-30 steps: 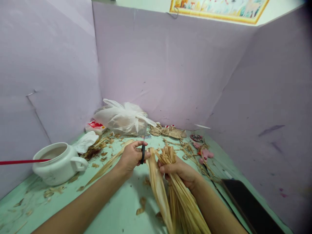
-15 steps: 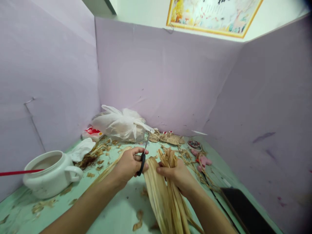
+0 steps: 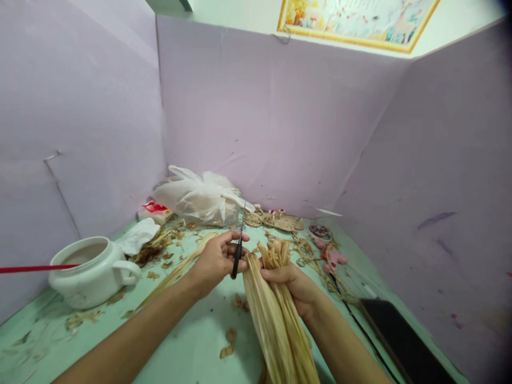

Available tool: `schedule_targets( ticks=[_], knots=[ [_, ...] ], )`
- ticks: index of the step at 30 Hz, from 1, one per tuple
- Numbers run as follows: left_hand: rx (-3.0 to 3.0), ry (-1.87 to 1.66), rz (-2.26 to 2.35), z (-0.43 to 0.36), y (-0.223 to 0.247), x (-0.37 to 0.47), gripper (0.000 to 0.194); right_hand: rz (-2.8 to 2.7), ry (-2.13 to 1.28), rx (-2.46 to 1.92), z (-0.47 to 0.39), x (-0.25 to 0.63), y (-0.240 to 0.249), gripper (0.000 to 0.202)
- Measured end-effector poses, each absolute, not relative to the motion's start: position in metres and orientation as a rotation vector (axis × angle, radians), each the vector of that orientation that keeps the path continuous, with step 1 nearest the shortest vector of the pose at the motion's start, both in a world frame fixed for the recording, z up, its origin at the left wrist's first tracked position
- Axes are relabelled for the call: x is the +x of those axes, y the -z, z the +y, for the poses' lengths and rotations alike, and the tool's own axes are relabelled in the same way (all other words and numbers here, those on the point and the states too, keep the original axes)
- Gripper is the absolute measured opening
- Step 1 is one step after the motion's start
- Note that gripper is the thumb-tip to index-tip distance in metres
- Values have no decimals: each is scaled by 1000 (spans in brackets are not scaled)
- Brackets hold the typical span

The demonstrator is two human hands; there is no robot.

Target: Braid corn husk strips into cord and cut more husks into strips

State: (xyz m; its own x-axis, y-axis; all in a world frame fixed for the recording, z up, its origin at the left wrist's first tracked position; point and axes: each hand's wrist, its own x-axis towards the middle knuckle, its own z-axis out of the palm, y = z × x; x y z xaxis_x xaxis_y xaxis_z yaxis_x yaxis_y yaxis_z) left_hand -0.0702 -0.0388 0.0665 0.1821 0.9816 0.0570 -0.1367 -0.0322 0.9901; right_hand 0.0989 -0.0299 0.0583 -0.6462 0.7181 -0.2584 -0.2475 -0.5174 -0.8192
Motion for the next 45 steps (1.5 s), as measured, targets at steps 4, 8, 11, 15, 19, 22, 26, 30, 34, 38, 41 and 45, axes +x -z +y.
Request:
schedule_targets(
  ticks=[4,8,11,15,19,22,26,30,34,38,41,45],
  knots=[
    [1231,-1188,846,-39,-64,-71,47,-1111,-2238,-776,-32,95,-57,34],
    [1220,-1232,959,-36,-65,-72,43,-1187,-1884,-944,-32,92,-57,30],
    [1176,-1254,1166,-35,-68,-68,41,-1329,-1547,-1068,-33,91,-62,27],
    [1104,-1316,1312,-40,-71,-60,40,-1624,-1453,-1004,-39,83,-67,26],
    [1050,-1370,1246,-43,-71,-58,42,-1490,-1399,-1133,-40,80,-64,20],
    [1070,-1329,1206,-43,-71,-59,46,-1368,-1448,-1094,-36,85,-60,22],
    [1148,-1246,1192,-42,-73,-64,48,-1319,-1394,-1090,-27,95,-58,21],
    [1360,-1073,1144,-41,-83,-77,33,-993,-1499,-1152,-16,107,-63,23],
    [1690,-898,1174,-43,-87,-83,26,-807,-1538,-1092,-7,116,-64,21],
    [1928,-745,1265,-44,-78,-76,16,-885,-1229,-1103,-5,113,-55,27],
    [1901,-717,1248,-45,-73,-71,11,-1003,-1135,-1101,-8,108,-49,30],
    [1830,-705,1162,-45,-77,-73,11,-1182,-1116,-1046,-10,106,-45,29]
  ],
)
